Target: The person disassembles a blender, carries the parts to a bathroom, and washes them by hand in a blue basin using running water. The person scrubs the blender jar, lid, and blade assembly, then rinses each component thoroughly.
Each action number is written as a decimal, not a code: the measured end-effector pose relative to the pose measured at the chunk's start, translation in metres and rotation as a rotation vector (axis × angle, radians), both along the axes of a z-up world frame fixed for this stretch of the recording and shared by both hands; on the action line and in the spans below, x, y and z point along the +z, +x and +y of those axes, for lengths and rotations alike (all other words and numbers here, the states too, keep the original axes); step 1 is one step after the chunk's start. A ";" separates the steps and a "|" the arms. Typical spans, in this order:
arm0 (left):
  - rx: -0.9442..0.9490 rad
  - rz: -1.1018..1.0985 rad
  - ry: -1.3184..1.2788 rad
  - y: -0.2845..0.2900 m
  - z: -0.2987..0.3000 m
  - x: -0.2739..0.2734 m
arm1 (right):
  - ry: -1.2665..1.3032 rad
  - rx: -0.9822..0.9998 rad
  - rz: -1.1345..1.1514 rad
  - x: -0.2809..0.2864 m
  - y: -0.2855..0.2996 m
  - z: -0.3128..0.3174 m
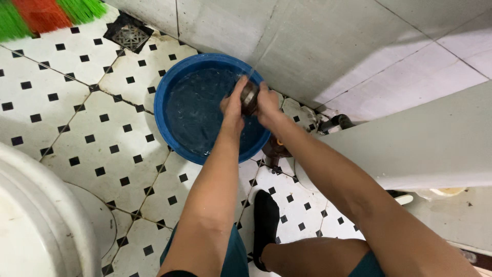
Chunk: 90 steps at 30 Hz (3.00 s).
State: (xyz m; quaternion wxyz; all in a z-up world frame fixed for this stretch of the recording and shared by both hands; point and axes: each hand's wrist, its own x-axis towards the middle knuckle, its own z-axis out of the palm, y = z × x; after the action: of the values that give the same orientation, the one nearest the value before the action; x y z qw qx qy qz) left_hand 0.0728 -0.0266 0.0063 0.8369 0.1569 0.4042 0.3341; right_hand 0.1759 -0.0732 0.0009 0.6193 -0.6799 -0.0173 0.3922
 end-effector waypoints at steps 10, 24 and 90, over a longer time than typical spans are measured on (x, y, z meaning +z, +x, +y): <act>0.121 -0.080 -0.152 0.003 0.008 0.002 | -0.070 0.577 -0.776 -0.013 -0.022 -0.023; -0.193 0.106 0.360 -0.020 0.005 0.002 | -0.388 0.292 -0.050 0.018 0.012 -0.012; -0.318 0.573 1.402 -0.063 -0.005 0.004 | -0.234 0.668 -0.427 0.059 0.019 -0.013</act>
State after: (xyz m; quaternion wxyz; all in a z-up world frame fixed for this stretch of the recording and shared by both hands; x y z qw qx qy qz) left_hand 0.0099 -0.0311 0.0098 0.4426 0.7866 0.2716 0.3340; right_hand 0.1953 -0.0860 0.0599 0.3588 -0.7690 -0.3204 0.4210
